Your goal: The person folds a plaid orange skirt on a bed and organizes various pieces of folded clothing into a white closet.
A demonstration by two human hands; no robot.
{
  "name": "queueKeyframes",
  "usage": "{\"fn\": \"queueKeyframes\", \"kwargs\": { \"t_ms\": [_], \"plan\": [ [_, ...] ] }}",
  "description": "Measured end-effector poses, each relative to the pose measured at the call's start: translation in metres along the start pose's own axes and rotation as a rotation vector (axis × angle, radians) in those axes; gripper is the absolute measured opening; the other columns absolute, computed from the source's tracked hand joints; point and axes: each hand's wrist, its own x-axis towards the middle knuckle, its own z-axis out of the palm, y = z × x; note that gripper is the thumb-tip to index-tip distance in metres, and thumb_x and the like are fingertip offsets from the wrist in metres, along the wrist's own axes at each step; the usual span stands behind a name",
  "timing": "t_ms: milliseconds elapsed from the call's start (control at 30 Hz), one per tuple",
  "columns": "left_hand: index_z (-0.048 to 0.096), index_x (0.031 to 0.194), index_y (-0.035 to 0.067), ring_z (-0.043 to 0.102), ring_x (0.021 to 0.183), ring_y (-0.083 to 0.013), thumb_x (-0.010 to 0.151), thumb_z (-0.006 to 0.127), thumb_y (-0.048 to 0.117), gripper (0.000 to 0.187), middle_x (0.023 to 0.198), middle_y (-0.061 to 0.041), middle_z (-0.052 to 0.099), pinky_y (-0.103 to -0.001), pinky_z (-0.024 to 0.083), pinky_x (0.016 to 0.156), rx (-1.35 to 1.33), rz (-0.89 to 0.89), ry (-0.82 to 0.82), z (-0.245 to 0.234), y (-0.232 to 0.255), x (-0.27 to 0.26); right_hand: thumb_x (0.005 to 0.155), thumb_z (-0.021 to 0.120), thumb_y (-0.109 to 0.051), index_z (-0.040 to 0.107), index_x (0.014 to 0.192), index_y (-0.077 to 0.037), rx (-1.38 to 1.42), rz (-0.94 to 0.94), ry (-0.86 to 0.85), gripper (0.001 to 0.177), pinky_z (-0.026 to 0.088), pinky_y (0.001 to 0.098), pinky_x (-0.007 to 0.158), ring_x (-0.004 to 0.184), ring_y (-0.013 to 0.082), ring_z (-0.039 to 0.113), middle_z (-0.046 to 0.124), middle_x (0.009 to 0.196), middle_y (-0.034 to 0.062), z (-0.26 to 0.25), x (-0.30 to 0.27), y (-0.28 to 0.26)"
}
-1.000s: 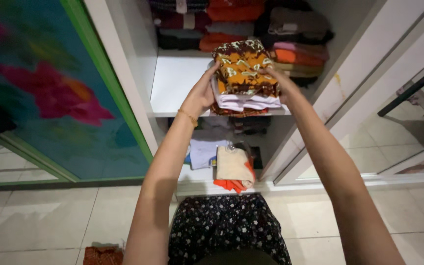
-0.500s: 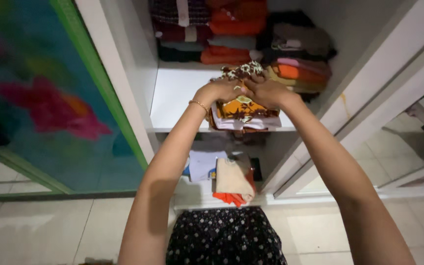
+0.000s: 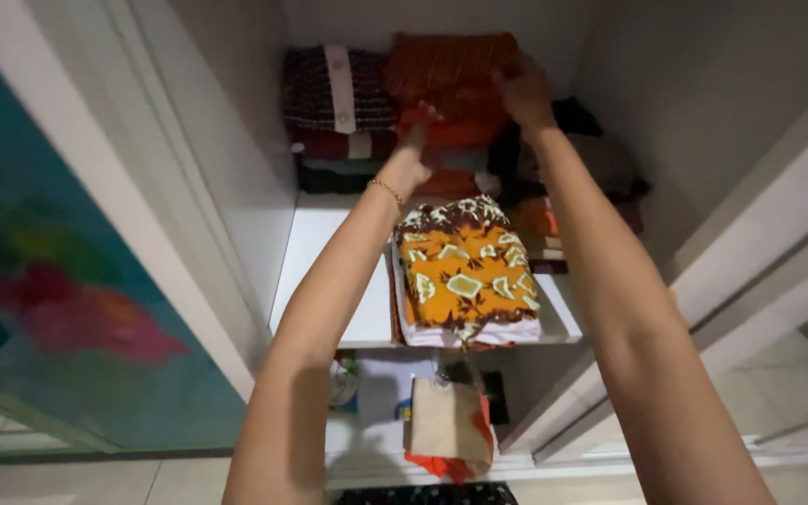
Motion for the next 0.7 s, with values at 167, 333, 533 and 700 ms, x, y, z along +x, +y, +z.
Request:
{"fn": "queueKeyframes", "kwargs": {
  "t_ms": [167,333,533,700],
  "plan": [
    [0.065,0.117,0.033,0.057,0.092,-0.0114,0.089,0.078,0.039,0.031,0.121,0.009,0.064,-0.037,0.049,0.07,-0.111,-0.047,0.135,0.0,-0.003,0.01,0.101,0.07,-0.036,0.046,0.152,-0.01,-0.238,-0.079,0.111,0.061,0.039,0.0484,0.115,0.14,0.0429,0.041,0.042,0.152,0.0243,0.01,0.024,0.015],
    [0.057,0.132,0.031,0.058,0.094,-0.0232,0.092,0.061,0.049,0.043,0.128,-0.002,0.058,-0.042,0.048,0.07,-0.149,-0.049,0.28,-0.008,-0.014,0.031,0.104,0.069,-0.04,0.043,0.154,-0.012,-0.187,-0.074,0.052,0.064,0.039,0.0485,0.114,0.142,0.0446,0.036,0.03,0.157,0.0266,0.016,0.035,0.03],
    [0.048,0.147,0.024,0.058,0.117,-0.0345,0.083,0.066,0.047,0.07,0.144,-0.009,0.054,-0.052,0.054,0.092,-0.256,-0.049,0.197,-0.031,-0.03,0.066,0.103,0.067,-0.039,0.051,0.15,-0.009,-0.126,-0.108,0.002,0.058,0.044,0.0425,0.117,0.142,0.0354,0.05,0.052,0.152,0.0188,0.02,0.024,0.024],
    [0.041,0.153,0.025,0.046,0.131,-0.0396,0.082,0.073,0.046,0.081,0.151,-0.011,0.044,-0.052,0.046,0.105,-0.294,-0.054,0.246,-0.052,-0.042,0.091,0.101,0.068,-0.037,0.048,0.148,-0.004,-0.118,-0.03,0.027,0.06,0.042,0.0438,0.111,0.136,0.0392,0.044,0.043,0.149,0.025,0.019,0.014,0.02]
  ]
}}
